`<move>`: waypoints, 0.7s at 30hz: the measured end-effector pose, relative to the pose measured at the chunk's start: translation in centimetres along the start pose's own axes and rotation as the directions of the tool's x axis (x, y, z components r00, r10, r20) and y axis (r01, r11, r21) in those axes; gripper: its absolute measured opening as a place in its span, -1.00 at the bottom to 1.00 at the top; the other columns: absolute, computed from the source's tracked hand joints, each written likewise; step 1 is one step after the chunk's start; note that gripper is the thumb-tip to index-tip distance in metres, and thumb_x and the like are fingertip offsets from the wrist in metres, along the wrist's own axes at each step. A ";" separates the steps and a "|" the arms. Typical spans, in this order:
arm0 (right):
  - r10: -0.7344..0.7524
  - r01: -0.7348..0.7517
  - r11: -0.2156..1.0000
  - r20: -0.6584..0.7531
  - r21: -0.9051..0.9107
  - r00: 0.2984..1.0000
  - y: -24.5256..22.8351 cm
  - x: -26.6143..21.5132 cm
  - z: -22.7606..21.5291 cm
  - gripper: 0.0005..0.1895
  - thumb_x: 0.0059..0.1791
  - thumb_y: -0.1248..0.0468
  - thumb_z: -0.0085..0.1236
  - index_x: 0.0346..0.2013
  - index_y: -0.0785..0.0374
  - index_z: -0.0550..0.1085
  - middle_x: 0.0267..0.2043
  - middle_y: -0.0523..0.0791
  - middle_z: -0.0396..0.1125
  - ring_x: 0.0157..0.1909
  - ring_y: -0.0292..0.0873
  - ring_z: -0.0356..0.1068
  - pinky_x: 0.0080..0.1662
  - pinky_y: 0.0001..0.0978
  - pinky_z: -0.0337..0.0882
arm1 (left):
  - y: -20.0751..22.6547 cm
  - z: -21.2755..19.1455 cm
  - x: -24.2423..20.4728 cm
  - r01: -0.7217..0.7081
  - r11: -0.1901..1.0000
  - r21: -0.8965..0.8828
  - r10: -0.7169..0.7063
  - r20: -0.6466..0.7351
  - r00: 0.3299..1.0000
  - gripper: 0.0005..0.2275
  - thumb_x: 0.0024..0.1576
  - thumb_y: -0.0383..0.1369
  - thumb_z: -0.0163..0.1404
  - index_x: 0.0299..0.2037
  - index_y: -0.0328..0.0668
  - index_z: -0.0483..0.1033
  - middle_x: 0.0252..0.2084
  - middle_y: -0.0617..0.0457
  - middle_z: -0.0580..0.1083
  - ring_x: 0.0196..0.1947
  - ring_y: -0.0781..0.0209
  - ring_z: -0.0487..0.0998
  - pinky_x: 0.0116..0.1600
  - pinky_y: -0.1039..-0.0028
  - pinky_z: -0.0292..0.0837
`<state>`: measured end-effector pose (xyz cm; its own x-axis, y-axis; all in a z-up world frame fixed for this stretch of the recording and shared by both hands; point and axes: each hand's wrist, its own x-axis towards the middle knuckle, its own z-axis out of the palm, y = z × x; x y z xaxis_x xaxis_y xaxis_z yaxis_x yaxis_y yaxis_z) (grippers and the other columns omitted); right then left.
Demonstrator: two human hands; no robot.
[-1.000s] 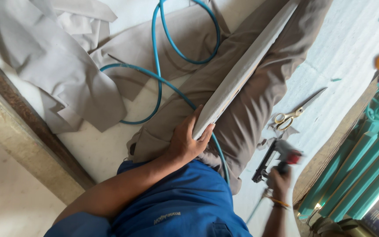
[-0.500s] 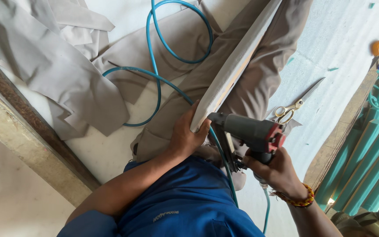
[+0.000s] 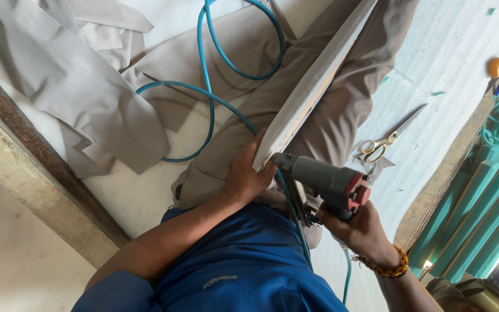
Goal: The person wraps a long wooden dowel with gray fabric, securing it with a pneumatic staple gun. They repeatedly fold the fabric, staple it, and trim excess material with scissors.
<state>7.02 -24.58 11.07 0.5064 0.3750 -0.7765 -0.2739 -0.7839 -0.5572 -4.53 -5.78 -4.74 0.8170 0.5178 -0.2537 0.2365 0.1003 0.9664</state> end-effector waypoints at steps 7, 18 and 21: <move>-0.094 0.095 0.993 0.016 -0.068 0.995 0.4 -0.4 0.5 -0.73 -0.12 0.39 0.31 -0.17 0.36 0.46 -0.41 -0.14 0.40 -0.43 -0.37 0.36 -0.42 -0.49 0.38 | 0.2 0.2 0.0 0.070 0.998 0.000 -0.070 0.019 0.997 -0.46 0.14 -0.35 0.14 0.34 -0.29 0.29 -0.05 -0.31 0.57 -0.01 -0.20 0.63 0.04 0.19 0.55; 0.022 -0.013 0.998 -0.164 0.058 0.986 0.2 -2.3 -1.1 -0.65 -0.15 0.42 0.29 -0.09 0.35 0.42 -0.33 -0.08 0.39 -0.40 -0.27 0.38 -0.40 -0.39 0.42 | 0.3 0.1 -0.1 0.022 0.999 -0.036 -0.021 0.035 0.999 -0.42 0.17 -0.22 0.15 0.34 -0.37 0.27 -0.14 -0.30 0.60 -0.12 -0.10 0.70 -0.07 0.25 0.62; 0.058 -0.017 0.995 -0.422 0.101 0.905 2.7 -5.0 -4.1 -0.69 -0.08 0.40 0.26 -0.08 0.39 0.42 -0.34 -0.02 0.40 -0.47 -0.21 0.33 -0.47 -0.35 0.31 | 0.7 -0.4 -0.6 -0.081 0.992 -0.099 0.089 0.076 0.993 -0.28 0.14 -0.13 0.21 0.39 -0.43 0.17 -0.07 -0.27 0.57 -0.11 -0.07 0.70 -0.06 0.26 0.63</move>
<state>7.10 -30.57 14.64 0.7875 0.0851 -0.6104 -0.3630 -0.7363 -0.5711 -5.05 -5.64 -3.95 0.8726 0.4581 -0.1693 0.1162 0.1418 0.9830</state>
